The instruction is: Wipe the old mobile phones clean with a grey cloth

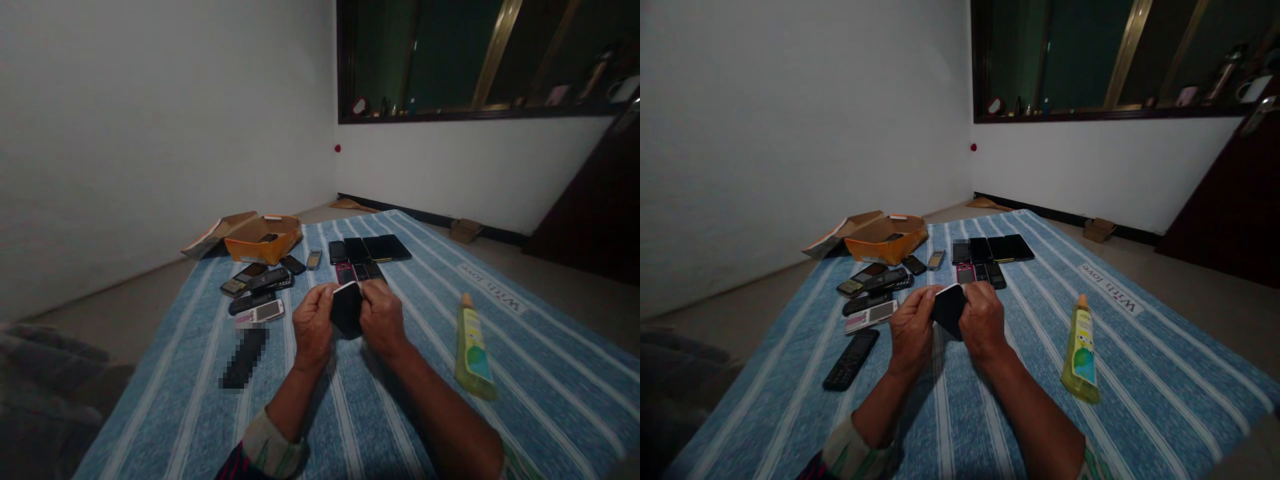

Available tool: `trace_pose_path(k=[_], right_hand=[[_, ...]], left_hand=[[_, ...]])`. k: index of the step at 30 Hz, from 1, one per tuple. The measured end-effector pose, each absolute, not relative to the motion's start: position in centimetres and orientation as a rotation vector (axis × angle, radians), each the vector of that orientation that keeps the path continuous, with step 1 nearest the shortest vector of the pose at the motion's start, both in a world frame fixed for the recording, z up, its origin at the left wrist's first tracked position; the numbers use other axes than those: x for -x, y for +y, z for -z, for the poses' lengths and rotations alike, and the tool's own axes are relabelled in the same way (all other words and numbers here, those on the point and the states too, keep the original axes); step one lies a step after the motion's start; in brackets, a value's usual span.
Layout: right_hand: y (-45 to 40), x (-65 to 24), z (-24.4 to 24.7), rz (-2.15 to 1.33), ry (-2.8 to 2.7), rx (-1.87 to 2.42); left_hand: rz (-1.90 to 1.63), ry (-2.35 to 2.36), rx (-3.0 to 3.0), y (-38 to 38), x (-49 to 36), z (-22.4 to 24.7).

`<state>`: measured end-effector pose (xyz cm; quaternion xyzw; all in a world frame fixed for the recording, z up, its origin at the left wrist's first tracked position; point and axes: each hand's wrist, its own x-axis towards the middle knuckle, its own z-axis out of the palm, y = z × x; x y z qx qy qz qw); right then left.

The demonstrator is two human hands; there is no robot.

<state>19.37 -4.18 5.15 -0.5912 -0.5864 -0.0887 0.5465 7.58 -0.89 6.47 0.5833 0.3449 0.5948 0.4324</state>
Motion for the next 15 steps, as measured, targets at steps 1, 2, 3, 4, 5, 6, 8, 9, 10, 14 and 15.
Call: trace_pose_path(k=[1,2,3,4,5,6,8,9,10,14,15], right_hand=[[-4.2,-19.1,-5.2,0.264,-1.426,1.402],[-4.3,-18.8,-5.2,0.316,-1.464,1.402],[-4.3,-18.3,-5.2,0.368,-1.502,1.402],[-4.3,-17.7,-5.1,0.418,-1.543,1.402],[-4.4,-17.1,-5.0,0.467,-1.583,1.404],[-4.4,-16.4,-5.0,0.513,-1.622,1.406],[-4.3,-14.9,-4.8,0.586,-1.697,1.410],[-4.3,-14.1,-4.7,0.613,-1.729,1.410],[-4.2,-13.5,-4.6,0.633,-1.757,1.409],[-4.0,-11.3,-3.6,0.690,-1.831,1.359],[-4.0,-11.1,-3.2,0.700,-1.847,1.344]], left_hand=[[-1.475,0.840,-1.430,-0.8,-7.3,-6.2],[-1.465,0.833,-1.426,-0.8,-6.8,-6.0],[-1.457,0.847,-1.437,-0.7,-6.1,-5.8],[-1.446,0.873,-1.454,-0.8,-5.4,-5.7],[-1.464,0.908,-1.459,-0.9,-4.5,-5.6],[-1.466,0.957,-1.485,-1.0,-3.7,-5.5],[-1.440,1.058,-1.524,-1.5,-2.1,-5.3],[-1.429,1.090,-1.517,-1.8,-1.4,-5.0],[-1.432,1.119,-1.492,-2.1,-0.9,-4.8],[-1.410,1.170,-1.423,-3.2,0.3,-3.3],[-1.402,1.172,-1.417,-3.4,0.4,-2.9]])
